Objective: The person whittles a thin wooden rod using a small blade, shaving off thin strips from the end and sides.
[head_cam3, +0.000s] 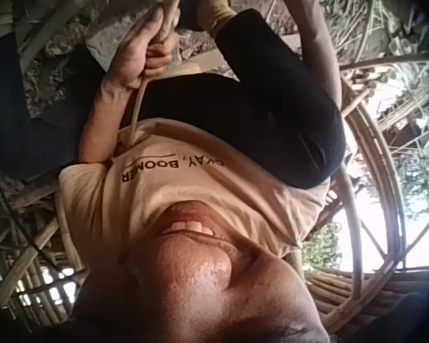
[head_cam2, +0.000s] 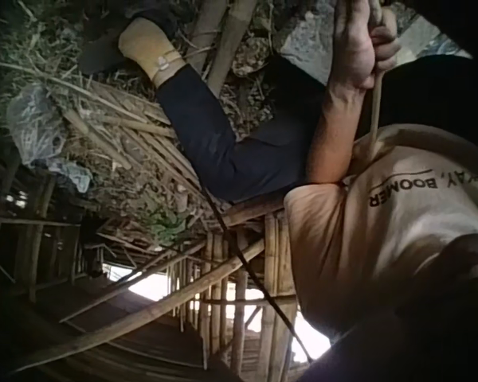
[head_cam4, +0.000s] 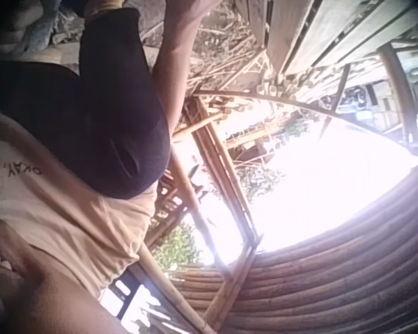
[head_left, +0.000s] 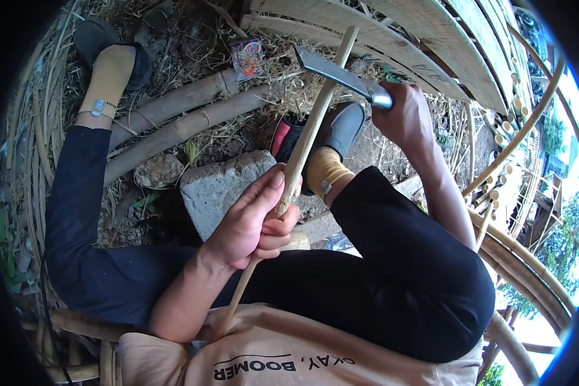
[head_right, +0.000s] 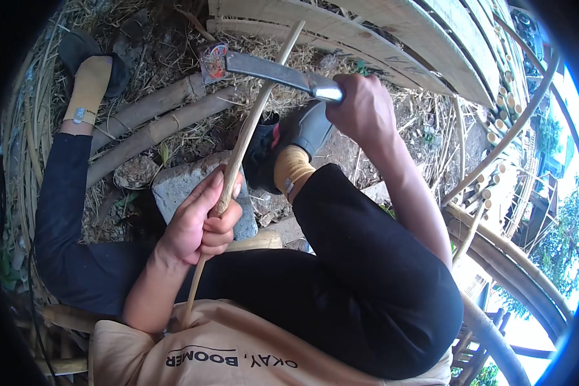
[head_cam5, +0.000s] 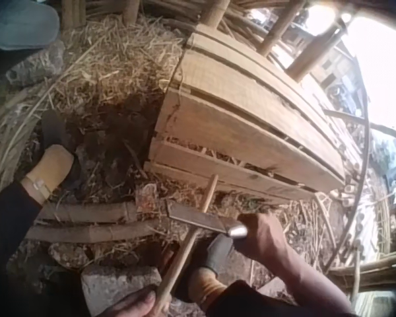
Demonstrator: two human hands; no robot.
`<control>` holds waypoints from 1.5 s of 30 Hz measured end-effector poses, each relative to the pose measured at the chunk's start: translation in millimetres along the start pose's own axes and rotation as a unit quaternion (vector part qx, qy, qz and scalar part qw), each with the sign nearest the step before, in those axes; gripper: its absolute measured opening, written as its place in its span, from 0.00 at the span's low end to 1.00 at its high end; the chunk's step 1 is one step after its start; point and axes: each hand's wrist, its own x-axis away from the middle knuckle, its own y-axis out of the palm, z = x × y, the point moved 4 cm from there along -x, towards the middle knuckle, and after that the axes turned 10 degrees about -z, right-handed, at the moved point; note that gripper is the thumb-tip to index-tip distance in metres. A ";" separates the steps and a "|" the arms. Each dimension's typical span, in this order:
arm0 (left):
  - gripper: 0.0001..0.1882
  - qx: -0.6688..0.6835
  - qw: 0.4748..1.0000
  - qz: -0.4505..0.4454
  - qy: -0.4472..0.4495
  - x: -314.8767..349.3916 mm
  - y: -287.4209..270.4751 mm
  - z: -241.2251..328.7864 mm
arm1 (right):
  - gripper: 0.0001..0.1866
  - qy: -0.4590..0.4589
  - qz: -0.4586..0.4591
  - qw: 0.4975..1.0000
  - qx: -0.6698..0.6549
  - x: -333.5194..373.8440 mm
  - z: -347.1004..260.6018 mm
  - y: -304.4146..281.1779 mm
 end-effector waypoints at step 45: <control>0.14 -0.215 0.966 0.144 0.003 6.9 4.3 15.4 | 0.08 -0.046 -0.025 0.998 -0.046 4.4 -16.1 27.8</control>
